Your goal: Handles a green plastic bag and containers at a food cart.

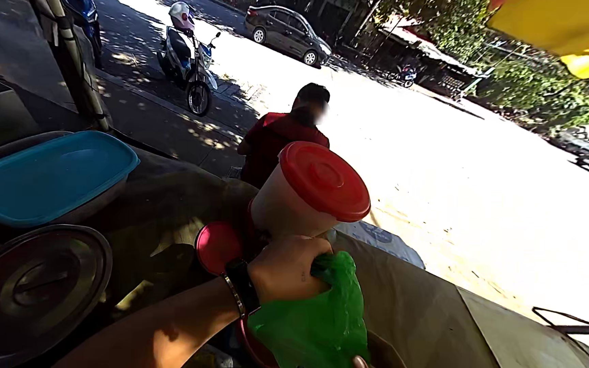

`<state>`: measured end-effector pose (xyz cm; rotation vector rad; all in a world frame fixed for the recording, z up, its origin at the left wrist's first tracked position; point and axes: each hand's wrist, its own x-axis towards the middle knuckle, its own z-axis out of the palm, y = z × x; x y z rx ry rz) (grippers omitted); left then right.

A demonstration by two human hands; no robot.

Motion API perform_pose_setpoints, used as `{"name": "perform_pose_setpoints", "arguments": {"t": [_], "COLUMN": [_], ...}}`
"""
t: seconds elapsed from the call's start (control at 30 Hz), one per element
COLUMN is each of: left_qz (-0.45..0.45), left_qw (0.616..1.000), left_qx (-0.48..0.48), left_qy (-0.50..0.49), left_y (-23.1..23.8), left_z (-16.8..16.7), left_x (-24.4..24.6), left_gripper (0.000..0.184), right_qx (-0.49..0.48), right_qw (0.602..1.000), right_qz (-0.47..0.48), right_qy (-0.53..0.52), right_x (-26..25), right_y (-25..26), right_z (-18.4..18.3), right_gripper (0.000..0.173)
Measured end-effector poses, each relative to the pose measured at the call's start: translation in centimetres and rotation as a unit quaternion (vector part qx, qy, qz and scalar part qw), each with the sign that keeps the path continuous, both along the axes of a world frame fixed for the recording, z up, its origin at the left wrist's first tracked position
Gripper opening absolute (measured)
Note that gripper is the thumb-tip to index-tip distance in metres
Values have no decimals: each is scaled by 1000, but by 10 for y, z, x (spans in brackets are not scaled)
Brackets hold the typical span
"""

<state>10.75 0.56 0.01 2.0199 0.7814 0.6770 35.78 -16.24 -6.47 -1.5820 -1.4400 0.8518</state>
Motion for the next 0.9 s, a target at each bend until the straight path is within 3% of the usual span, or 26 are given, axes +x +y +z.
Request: {"name": "perform_pose_setpoints", "arguments": {"t": [0.07,0.13,0.17,0.27,0.33,0.37,0.4,0.5,0.53,0.63,0.67,0.7,0.8,0.9], "left_qz": [-45,-95,-125,-145,-80,-48,-24,19,30,44,42,39,27,27], "left_qw": [999,995,991,980,983,984,985,988,988,989,989,989,989,988], "left_qx": [-3,-17,-40,-126,-166,-170,-169,-141,-129,-109,-104,-99,-90,-102], "left_qy": [0,-10,-15,-44,-28,-13,1,66,80,93,97,101,112,112], "left_y": [-3,-5,-5,-5,-5,-8,-15,-35,-38,-40,-40,-39,-37,-40], "left_z": [-2,-2,1,-2,-37,-65,-96,-162,-171,-174,-172,-170,-168,-172], "left_x": [5,10,10,-9,-22,-22,-18,-2,0,0,0,-1,0,0], "left_gripper": [36,46,57,102,119,119,111,44,32,26,26,25,22,25], "right_qx": [63,118,135,159,149,143,135,151,172,167,149,125,123,95], "right_qw": [996,986,982,978,983,986,988,985,981,977,975,971,959,965], "right_qz": [15,36,46,13,7,14,22,12,-1,28,43,54,60,76], "right_qy": [-54,-109,-125,-135,-105,-87,-78,-84,-88,-127,-160,-195,-249,-232], "right_x": [-1,-14,-22,-35,-30,-29,-29,-29,-27,-19,-20,-23,-26,-26], "right_y": [13,30,36,45,47,48,47,48,50,55,56,55,57,60], "right_z": [14,28,33,40,42,41,42,57,66,83,84,84,95,95], "right_gripper": [90,98,90,36,25,24,23,22,28,83,89,79,30,24]}}
